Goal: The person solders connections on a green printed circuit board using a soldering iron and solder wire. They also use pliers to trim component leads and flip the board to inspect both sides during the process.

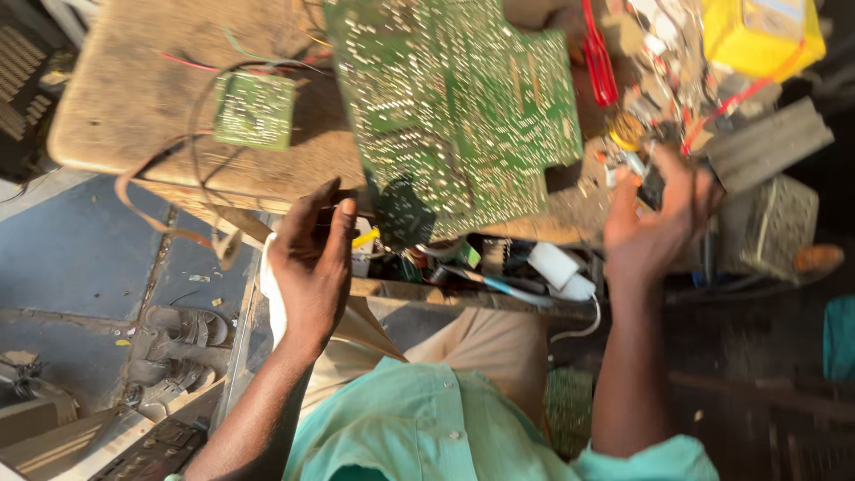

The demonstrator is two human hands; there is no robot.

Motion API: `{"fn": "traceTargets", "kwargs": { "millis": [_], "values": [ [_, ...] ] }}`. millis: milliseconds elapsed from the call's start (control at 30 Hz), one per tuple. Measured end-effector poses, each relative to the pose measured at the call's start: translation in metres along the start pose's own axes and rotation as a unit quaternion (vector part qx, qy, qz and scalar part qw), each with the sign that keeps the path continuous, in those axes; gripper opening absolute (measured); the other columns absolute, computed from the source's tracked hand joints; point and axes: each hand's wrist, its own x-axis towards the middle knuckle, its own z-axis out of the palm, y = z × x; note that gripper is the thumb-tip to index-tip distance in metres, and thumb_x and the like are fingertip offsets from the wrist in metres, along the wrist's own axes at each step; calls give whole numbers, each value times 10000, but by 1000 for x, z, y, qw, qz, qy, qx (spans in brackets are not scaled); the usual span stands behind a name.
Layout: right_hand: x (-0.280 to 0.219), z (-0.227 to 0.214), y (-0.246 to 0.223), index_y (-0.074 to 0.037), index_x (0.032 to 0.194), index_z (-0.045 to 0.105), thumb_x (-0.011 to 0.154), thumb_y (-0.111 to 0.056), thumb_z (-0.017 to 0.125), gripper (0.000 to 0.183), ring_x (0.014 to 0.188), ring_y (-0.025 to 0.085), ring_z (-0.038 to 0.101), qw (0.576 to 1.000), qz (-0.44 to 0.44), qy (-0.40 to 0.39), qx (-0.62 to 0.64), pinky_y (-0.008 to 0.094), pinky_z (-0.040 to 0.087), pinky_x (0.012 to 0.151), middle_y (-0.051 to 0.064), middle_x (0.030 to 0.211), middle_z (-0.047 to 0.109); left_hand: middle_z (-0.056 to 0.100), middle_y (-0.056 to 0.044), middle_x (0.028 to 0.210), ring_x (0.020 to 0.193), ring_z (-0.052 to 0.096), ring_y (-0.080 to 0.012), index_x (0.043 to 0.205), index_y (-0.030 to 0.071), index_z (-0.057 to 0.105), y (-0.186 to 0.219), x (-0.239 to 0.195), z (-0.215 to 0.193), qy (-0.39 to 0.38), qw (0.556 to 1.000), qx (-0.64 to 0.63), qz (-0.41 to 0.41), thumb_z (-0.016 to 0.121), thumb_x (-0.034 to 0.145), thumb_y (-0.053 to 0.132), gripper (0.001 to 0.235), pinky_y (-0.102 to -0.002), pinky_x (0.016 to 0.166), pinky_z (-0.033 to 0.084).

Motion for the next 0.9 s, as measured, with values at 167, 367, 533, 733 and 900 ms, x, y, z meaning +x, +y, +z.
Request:
{"fn": "traceTargets", "kwargs": {
  "millis": [167, 367, 533, 733, 900],
  "values": [
    [-15, 6, -70, -12, 1355, 622, 825, -219, 933, 648, 1349, 429, 524, 983, -134, -92, 89, 559, 434, 1154, 205, 1498, 536, 753, -116, 1181, 1054, 694, -110, 1358, -53, 615, -8, 33, 2, -55, 998, -39, -9, 641, 1062, 184, 380, -256, 911, 569],
    [-20, 12, -94, -58, 1311, 687, 878, -107, 858, 468, 1415, 452, 520, 975, -173, -122, 74, 540, 448, 1193, 195, 1491, 554, 747, -59, 982, 786, 683, -71, 1300, -26, 667, -9, 56, 8, -86, 991, -51, -87, 632, 1033, 202, 353, -245, 652, 590],
    [-23, 19, -81, -42, 1301, 699, 909, -34, 775, 399, 1397, 424, 542, 972, -201, -114, 51, 542, 460, 1169, 181, 1444, 600, 721, -21, 905, 757, 644, -51, 1281, -11, 713, -14, 62, 6, -88, 985, -100, -106, 656, 1022, 152, 312, -236, 660, 565],
    [-17, 22, -72, -57, 1321, 698, 959, -76, 728, 364, 1374, 368, 567, 971, -220, -96, 0, 558, 398, 1180, 152, 1431, 629, 721, -21, 1084, 929, 613, -51, 1342, 0, 690, -18, 70, 12, -107, 984, -137, -46, 661, 1031, 128, 337, -240, 827, 538],
    [-9, 22, -69, -61, 1349, 688, 971, -40, 687, 378, 1380, 333, 580, 977, -189, -103, 5, 551, 361, 1216, 140, 1442, 642, 748, -66, 1175, 1026, 660, -85, 1365, -7, 634, -14, 80, 20, -102, 984, -143, -39, 678, 1009, 164, 398, -258, 942, 557]
  ]
}}
